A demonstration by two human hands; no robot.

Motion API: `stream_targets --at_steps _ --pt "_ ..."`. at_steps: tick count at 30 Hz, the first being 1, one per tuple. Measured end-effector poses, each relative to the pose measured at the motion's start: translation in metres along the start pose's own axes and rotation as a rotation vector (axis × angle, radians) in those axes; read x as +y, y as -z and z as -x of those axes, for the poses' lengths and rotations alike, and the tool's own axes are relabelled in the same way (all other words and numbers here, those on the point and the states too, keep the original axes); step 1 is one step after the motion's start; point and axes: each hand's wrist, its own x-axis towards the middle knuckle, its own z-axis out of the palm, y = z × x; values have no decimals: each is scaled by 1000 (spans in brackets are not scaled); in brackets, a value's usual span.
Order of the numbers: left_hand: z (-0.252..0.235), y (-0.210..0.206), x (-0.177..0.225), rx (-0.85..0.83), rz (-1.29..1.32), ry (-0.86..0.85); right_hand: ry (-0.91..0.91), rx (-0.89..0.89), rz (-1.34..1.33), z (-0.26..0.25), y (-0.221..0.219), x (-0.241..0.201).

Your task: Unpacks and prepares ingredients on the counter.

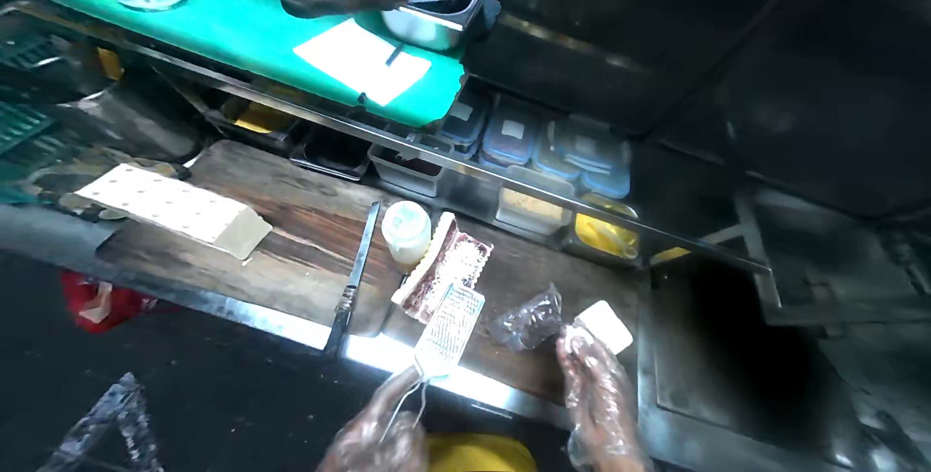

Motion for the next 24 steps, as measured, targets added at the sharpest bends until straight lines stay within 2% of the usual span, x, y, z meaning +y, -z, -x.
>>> stream_targets --at_steps 2,4,6,9,11,13,17,24 --pt "-27 -6 -10 -1 94 50 105 -72 168 0 -15 3" --pt "-52 -13 -13 72 104 118 272 -167 404 -1 -38 12" --pt "-71 -22 -9 194 56 194 517 -293 642 -4 -64 26" --pt "-91 -26 -3 329 -34 202 963 -509 1012 -20 -94 52" --pt "-99 -25 2 390 -56 199 1117 -590 1174 -30 -109 69" --pt "-102 -21 8 416 -95 224 1077 -657 1229 -32 -114 84" --pt "-98 -8 18 399 -170 224 774 -812 1304 -12 -119 78" --pt "-95 2 23 375 -111 208 557 -758 1236 -15 -127 64"
